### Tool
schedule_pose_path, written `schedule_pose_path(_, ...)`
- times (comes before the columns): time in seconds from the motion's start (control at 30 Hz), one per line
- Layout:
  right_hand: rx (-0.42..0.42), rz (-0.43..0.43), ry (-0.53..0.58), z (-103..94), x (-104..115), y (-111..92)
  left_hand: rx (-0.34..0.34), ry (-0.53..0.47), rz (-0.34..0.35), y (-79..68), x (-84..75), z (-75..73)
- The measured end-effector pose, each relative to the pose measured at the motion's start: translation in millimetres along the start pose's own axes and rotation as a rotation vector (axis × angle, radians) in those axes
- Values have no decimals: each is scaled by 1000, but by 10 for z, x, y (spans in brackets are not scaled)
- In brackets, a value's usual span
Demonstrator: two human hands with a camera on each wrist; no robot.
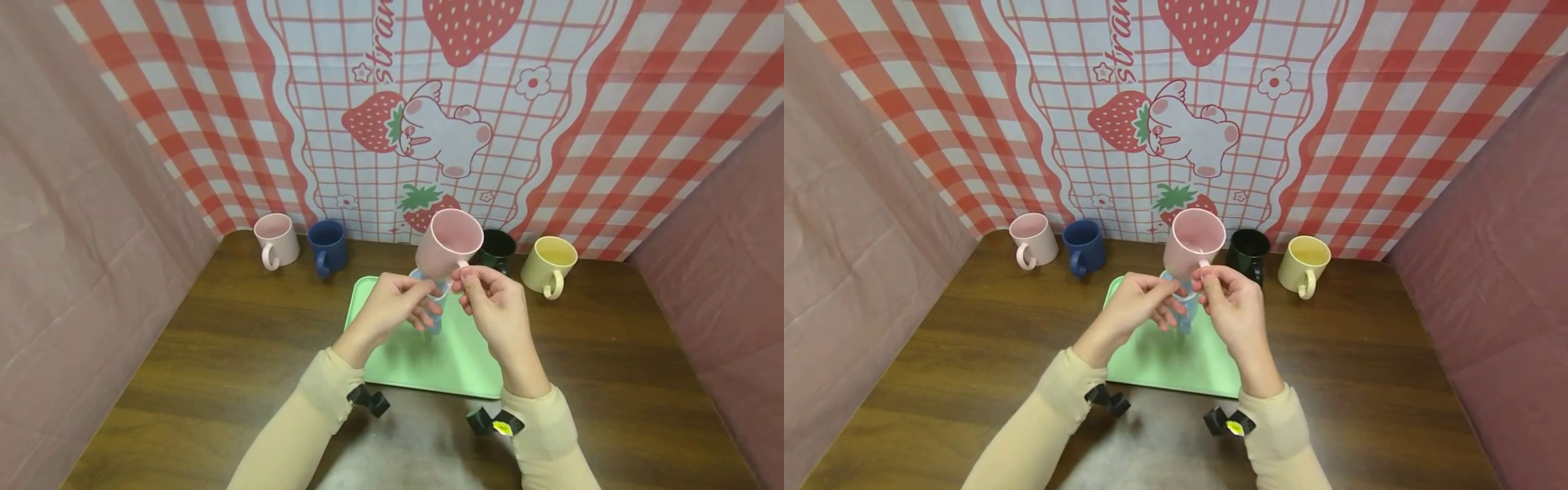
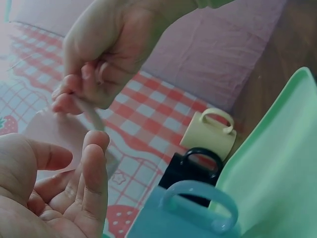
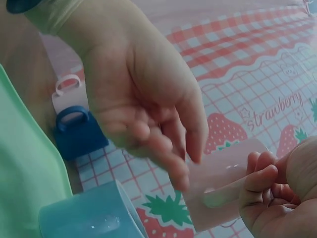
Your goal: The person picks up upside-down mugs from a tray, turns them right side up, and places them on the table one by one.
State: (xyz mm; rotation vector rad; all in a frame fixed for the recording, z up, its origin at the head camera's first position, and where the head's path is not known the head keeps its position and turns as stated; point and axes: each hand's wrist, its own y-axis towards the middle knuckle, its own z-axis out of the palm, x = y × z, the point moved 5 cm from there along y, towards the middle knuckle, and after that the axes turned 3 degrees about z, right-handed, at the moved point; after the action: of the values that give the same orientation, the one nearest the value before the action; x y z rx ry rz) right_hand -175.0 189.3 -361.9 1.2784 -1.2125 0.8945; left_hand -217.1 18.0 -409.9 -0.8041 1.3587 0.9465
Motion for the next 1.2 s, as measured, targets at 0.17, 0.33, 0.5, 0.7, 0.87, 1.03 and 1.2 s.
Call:
schedule_pose_path(0.17, -41, 15, 17, -56, -20, 29, -28, 24, 27, -62, -59, -124)
schedule_pose_path(0.33, -80, 22, 6, -130, -54, 56, -88, 76, 90, -159, -108, -259)
schedule_pose_path(0.5, -121, 22, 8, -218, -95, 103, -172, 256, 175, -224, -136, -379)
schedule_pose_path(0.7, -163, 20, 16, -334, -149, 158, -251, 628, 285, -221, -133, -424)
schedule_pose_path(0.87, -173, -2, 4, -391, -224, 210, -216, 812, 348, -148, -62, -379)
schedule_pose_path(1.03, -159, 0, -3, -399, -329, 264, -149, 930, 306, -31, -3, -285)
schedule_pose_path(1.2, -135, -8, -18, -379, -460, 362, -71, 997, 255, 102, 63, -169)
